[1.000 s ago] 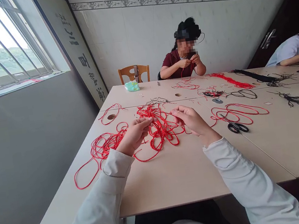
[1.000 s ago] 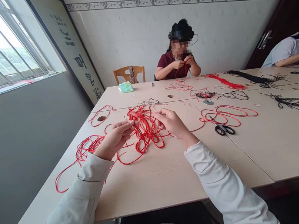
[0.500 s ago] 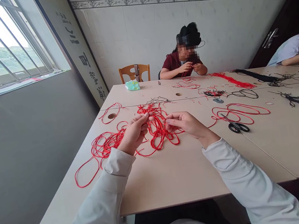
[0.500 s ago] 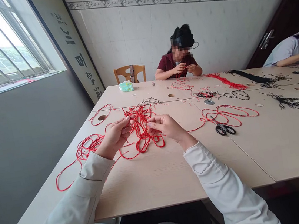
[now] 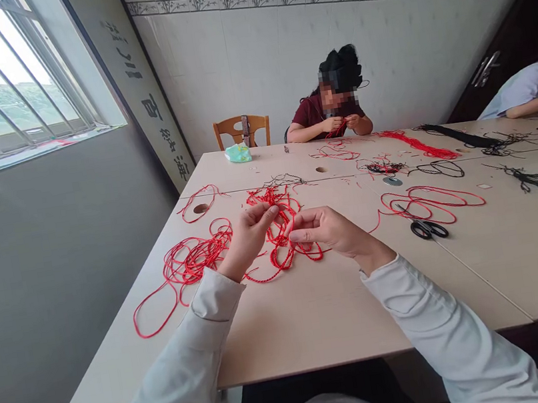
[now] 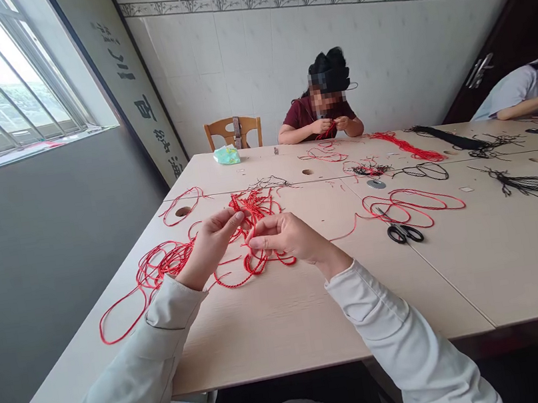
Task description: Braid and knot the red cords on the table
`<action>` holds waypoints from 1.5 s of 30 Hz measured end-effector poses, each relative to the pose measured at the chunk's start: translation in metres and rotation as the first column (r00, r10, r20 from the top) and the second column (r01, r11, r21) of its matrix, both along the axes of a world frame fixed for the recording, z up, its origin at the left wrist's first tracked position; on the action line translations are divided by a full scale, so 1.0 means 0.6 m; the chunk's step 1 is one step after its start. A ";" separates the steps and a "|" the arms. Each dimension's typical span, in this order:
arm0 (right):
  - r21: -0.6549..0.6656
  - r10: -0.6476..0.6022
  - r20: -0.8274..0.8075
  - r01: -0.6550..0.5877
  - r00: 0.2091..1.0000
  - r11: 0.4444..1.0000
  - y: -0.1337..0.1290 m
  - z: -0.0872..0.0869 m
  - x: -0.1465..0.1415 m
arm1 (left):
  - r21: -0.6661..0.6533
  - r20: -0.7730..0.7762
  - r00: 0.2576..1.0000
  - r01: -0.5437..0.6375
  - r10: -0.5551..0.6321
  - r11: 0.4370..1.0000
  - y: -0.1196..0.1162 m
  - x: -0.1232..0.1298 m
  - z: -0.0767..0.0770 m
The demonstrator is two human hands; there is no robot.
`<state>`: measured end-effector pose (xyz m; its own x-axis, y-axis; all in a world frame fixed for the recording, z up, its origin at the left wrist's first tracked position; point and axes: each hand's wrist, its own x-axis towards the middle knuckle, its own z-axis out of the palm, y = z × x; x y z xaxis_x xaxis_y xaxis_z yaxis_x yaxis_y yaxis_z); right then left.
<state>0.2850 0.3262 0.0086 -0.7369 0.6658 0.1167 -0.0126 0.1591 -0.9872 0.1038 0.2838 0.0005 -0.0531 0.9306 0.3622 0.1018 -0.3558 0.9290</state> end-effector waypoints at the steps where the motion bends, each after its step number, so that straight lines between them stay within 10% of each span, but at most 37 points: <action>1: 0.015 -0.035 -0.037 0.035 0.999 0.999 -0.005 0.000 -0.006 | -0.004 0.005 1.000 0.008 -0.008 1.000 -0.001 0.003 -0.001; 7: 0.102 -0.359 -0.233 0.390 0.904 0.915 0.001 -0.021 -0.033 | -0.165 0.194 0.976 0.133 -0.101 0.977 -0.005 0.017 -0.005; 18: 0.104 -0.376 -0.279 0.418 0.883 0.903 0.016 -0.043 -0.033 | -0.276 0.370 0.909 0.306 -0.193 0.911 -0.003 0.015 -0.004; 24: 0.401 -0.527 -0.287 0.600 0.800 0.693 -0.026 -0.044 -0.051 | -0.181 0.519 0.855 0.123 -0.011 0.976 0.005 0.016 -0.011; 30: 0.544 -0.501 0.085 0.382 0.861 0.747 -0.052 -0.068 -0.081 | -0.167 0.638 0.765 0.032 0.083 0.985 0.003 0.024 -0.012; 36: 0.383 -0.393 0.044 0.348 0.918 0.856 -0.036 -0.066 -0.077 | -0.156 0.637 0.768 0.051 0.061 0.987 0.005 0.026 -0.014; 45: 0.271 -0.379 -0.116 0.396 0.918 0.877 0.009 -0.025 -0.015 | -0.003 0.121 0.988 -0.093 0.093 0.996 0.006 0.004 -0.014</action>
<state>0.2760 0.3315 -0.0066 -0.4130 0.8288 0.3776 0.0522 0.4355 -0.8987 0.1063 0.2875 -0.0077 -0.1828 0.9186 0.3503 0.0214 -0.3525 0.9356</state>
